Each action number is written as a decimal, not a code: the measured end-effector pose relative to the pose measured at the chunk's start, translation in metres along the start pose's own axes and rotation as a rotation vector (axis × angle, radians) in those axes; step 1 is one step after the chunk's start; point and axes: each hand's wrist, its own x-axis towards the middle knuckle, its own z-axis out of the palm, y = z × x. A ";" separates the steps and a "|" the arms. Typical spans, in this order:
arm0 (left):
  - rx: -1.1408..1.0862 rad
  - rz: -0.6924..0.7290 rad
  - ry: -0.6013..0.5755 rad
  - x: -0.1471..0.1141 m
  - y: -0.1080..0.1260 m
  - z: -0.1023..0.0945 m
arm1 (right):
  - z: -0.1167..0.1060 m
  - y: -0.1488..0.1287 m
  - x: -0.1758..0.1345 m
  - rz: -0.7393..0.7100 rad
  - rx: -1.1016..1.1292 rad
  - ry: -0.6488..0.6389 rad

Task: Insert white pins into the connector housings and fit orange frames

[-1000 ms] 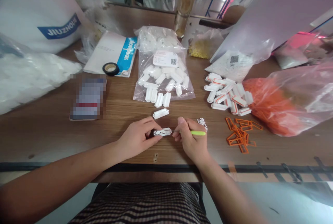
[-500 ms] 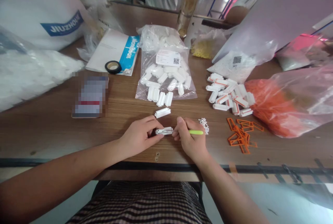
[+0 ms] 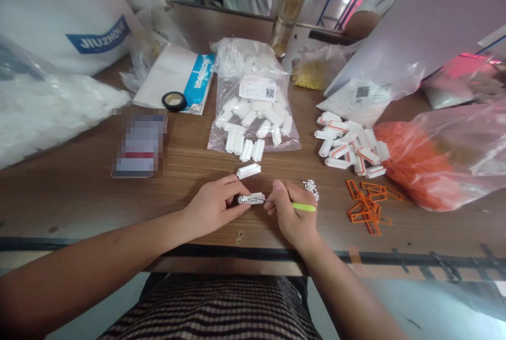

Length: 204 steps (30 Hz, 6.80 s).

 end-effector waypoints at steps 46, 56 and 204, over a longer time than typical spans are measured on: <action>-0.002 -0.003 -0.008 0.001 0.000 -0.002 | 0.002 0.003 0.002 0.080 0.042 0.034; -0.003 -0.004 -0.003 0.001 0.000 -0.001 | 0.003 0.003 0.003 0.077 0.028 0.023; -0.016 -0.011 -0.005 0.003 -0.002 -0.002 | 0.003 0.004 0.000 0.044 -0.073 -0.007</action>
